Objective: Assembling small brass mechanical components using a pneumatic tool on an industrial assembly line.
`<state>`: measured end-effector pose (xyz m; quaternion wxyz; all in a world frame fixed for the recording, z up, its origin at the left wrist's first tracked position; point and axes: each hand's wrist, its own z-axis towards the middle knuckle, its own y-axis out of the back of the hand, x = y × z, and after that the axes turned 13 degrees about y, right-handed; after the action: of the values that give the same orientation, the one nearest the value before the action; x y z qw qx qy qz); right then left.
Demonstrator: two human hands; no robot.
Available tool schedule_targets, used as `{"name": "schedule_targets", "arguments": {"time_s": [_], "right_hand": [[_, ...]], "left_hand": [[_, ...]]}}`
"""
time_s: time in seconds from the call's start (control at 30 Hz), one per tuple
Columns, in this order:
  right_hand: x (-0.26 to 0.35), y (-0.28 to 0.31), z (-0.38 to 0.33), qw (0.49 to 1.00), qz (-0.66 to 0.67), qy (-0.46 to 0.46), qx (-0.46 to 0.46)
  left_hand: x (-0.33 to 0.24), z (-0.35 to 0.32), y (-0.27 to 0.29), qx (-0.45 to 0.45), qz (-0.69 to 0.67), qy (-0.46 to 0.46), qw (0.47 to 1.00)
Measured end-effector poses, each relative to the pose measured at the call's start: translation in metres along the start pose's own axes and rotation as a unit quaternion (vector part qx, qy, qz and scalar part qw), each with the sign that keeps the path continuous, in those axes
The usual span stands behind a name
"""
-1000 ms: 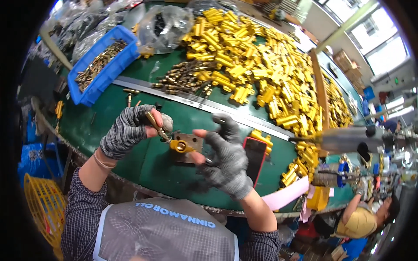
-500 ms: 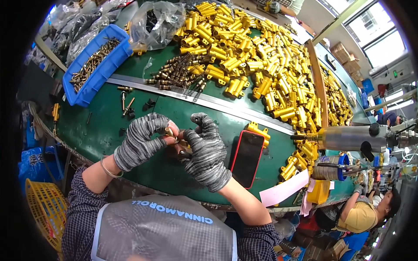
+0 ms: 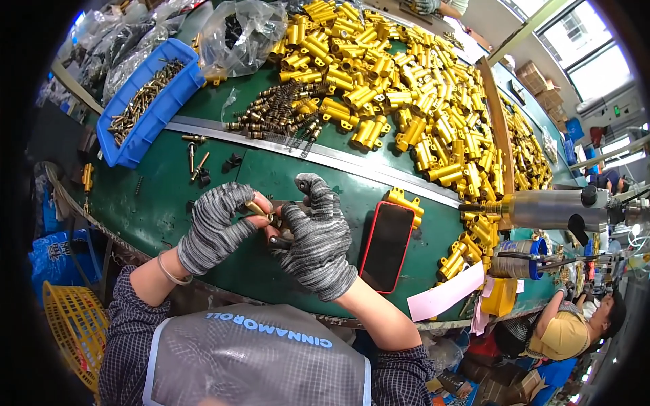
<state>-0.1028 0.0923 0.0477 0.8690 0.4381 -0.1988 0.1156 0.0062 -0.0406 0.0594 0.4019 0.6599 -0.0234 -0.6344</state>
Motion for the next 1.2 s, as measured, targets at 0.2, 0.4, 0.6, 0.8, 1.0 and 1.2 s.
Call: {"name": "schedule_targets", "arguments": {"time_s": [0.2,0.4,0.6,0.8,1.0,1.2], "right_hand": [[0.001,0.0,-0.002,0.999,-0.05,0.019,-0.009],[-0.021,0.022,-0.003,0.865,0.409,-0.276,-0.087],[0.012,0.043,0.037,0.742,0.58,-0.012,-0.337],[0.021,0.031,0.038,0.78,0.523,-0.018,-0.343],[0.019,0.028,0.039,0.782,0.527,-0.054,-0.329],[0.021,0.022,0.041,0.79,0.52,-0.007,-0.325]], "left_hand": [[-0.004,-0.001,-0.004,-0.018,0.029,0.001,0.999],[-0.006,0.0,-0.004,-0.02,0.048,0.017,0.998],[-0.009,-0.001,-0.005,-0.02,0.045,0.009,0.999],[-0.01,-0.004,-0.007,-0.033,0.095,0.006,0.995],[-0.008,-0.004,-0.008,-0.053,0.101,-0.019,0.993],[-0.008,-0.003,-0.009,-0.061,0.111,-0.029,0.992]]}}
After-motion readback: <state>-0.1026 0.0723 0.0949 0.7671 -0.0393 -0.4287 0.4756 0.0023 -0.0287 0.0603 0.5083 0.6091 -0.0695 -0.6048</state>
